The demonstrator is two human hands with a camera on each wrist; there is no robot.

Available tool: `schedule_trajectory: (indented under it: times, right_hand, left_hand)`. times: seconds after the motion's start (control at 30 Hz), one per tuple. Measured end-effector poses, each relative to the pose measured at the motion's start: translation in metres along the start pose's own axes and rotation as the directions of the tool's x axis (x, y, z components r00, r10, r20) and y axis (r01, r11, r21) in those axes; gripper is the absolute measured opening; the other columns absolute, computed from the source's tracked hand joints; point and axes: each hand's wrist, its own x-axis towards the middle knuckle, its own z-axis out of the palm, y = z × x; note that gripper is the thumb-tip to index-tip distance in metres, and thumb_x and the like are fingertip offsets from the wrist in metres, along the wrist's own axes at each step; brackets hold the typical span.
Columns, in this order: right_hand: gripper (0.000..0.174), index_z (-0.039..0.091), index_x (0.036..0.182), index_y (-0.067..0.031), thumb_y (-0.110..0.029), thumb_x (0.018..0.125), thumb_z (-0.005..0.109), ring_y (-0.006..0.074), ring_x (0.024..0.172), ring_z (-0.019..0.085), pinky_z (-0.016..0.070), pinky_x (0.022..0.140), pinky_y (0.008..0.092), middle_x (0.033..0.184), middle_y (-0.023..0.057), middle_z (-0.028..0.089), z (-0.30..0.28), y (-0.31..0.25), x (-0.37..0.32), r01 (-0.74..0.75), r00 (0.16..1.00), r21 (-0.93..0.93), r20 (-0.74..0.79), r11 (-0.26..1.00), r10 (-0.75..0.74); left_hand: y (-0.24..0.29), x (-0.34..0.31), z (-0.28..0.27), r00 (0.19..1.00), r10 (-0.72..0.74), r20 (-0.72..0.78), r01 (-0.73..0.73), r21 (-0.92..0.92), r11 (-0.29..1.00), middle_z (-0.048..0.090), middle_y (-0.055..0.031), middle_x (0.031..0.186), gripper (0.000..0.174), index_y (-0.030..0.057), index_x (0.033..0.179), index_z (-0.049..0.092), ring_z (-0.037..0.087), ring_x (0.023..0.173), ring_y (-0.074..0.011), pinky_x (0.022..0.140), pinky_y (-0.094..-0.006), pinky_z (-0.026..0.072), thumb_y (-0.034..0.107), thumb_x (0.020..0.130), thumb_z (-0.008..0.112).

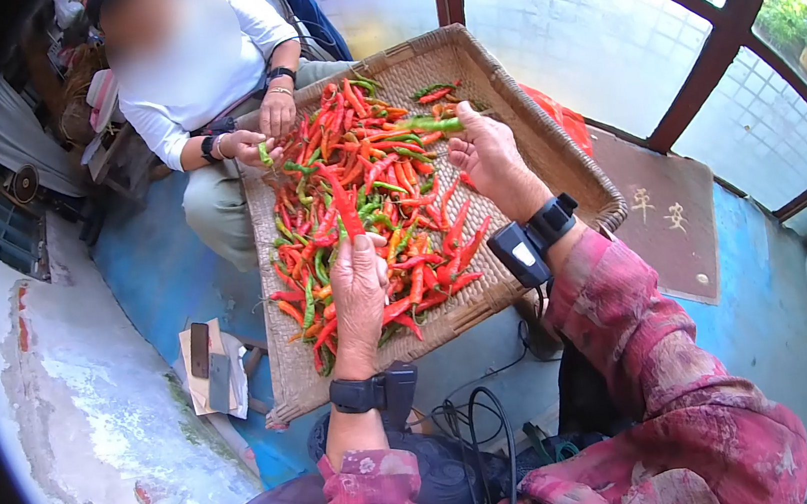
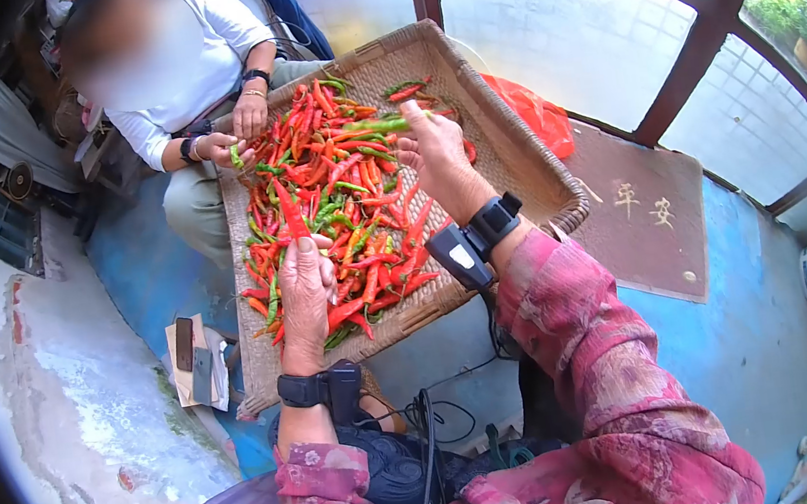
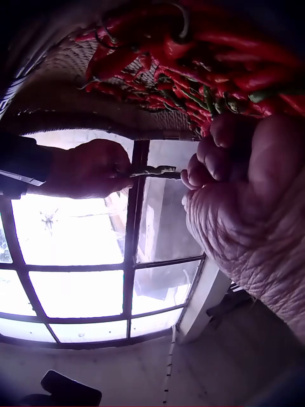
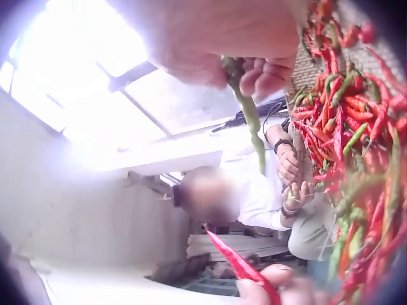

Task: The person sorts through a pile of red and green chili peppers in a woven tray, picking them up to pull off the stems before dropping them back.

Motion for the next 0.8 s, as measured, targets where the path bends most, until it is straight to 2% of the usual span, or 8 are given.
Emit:
schedule_trajectory:
  times: [0.1,0.17,0.27,0.43,0.5,0.57,0.63,0.8]
  right_hand:
    - [0.027,0.052,0.088,-0.0052,-0.032,0.089,0.059,0.0072,0.057,0.051,0.0423,0.049,0.0197,0.069,0.0036,0.055,-0.017,0.023,-0.001,-0.226,0.942,0.213,0.297,0.951,0.157]
    - [0.028,0.055,0.089,-0.0069,-0.034,0.087,0.061,0.0075,0.059,0.052,0.0435,0.051,0.0206,0.071,0.0001,0.056,0.009,0.019,-0.032,-0.323,0.831,-0.190,0.411,0.927,0.374]
    - [0.022,0.062,0.081,-0.0049,-0.025,0.089,0.059,0.0054,0.061,0.052,0.0417,0.051,0.0222,0.069,-0.0027,0.056,0.028,0.032,-0.059,0.181,0.777,-0.567,0.583,0.803,0.237]
    - [0.030,0.063,0.076,-0.0046,-0.030,0.090,0.055,0.0044,0.050,0.050,0.0400,0.044,0.0209,0.059,-0.0020,0.056,0.023,0.009,-0.034,0.163,0.892,-0.594,0.431,0.788,0.141]
    - [0.028,0.062,0.077,-0.0014,-0.026,0.088,0.055,0.0074,0.054,0.055,0.0433,0.047,0.0255,0.057,0.0021,0.059,0.009,-0.005,-0.006,0.430,0.885,-0.734,0.457,0.526,-0.087]
    - [0.028,0.064,0.078,0.0014,-0.026,0.080,0.059,0.0369,0.071,0.063,0.0495,0.068,0.0464,0.072,0.0218,0.063,-0.006,-0.014,0.007,0.498,0.835,-0.837,0.393,0.227,-0.386]
    - [0.026,0.064,0.087,0.0006,-0.024,0.079,0.060,0.0348,0.078,0.064,0.0497,0.073,0.0448,0.076,0.0215,0.064,-0.019,-0.017,0.008,0.473,0.598,-0.880,0.344,-0.028,-0.724]
    - [0.028,0.063,0.094,0.0017,-0.022,0.078,0.062,0.0303,0.076,0.065,0.0504,0.072,0.0403,0.078,0.0185,0.065,-0.020,-0.046,-0.002,0.565,0.756,-0.724,0.263,0.396,-0.599]
  left_hand:
    - [0.002,0.000,0.000,1.000,-0.023,-0.001,0.023,-0.010,1.000,0.036,0.0052,0.056,0.036,0.0055,0.091,0.053,0.032,0.046,-0.0027,0.041,-0.0184,0.0274,0.039,0.097,0.041]
    - [0.001,0.002,0.004,0.998,-0.056,0.006,0.055,0.067,0.996,0.036,0.0054,0.056,0.036,0.0059,0.091,0.053,0.031,0.045,-0.0029,0.040,-0.0186,0.0260,0.039,0.097,0.041]
    - [0.003,0.003,0.010,0.988,-0.102,0.120,0.091,0.098,0.991,0.037,0.0064,0.058,0.033,0.0057,0.094,0.054,0.031,0.047,-0.0020,0.042,-0.0193,0.0275,0.037,0.096,0.043]
    - [0.001,-0.001,0.015,0.984,-0.103,0.144,0.074,0.193,0.978,0.044,0.0053,0.063,0.027,0.0044,0.097,0.057,0.038,0.052,-0.0023,0.046,-0.0180,0.0323,0.030,0.094,0.049]
    - [-0.001,-0.001,0.015,0.987,-0.063,0.146,0.009,0.344,0.939,0.050,0.0035,0.071,0.026,0.0041,0.100,0.056,0.042,0.056,-0.0025,0.050,-0.0162,0.0360,0.029,0.092,0.054]
    - [0.001,-0.002,0.014,0.977,-0.098,0.191,0.018,0.382,0.924,0.054,0.0014,0.081,0.027,0.0016,0.107,0.055,0.048,0.067,-0.0044,0.060,-0.0183,0.0424,0.023,0.091,0.056]
    - [0.000,-0.003,0.017,0.963,-0.053,0.263,-0.083,0.481,0.873,0.055,0.0007,0.088,0.027,0.0012,0.108,0.055,0.051,0.077,-0.0061,0.070,-0.0203,0.0447,0.021,0.090,0.057]
    - [0.017,0.018,0.065,0.817,-0.063,0.573,-0.484,0.740,0.466,0.050,-0.0224,0.118,0.058,0.0002,0.122,0.047,0.047,0.114,-0.0356,0.094,-0.0420,0.0389,0.024,0.074,0.069]
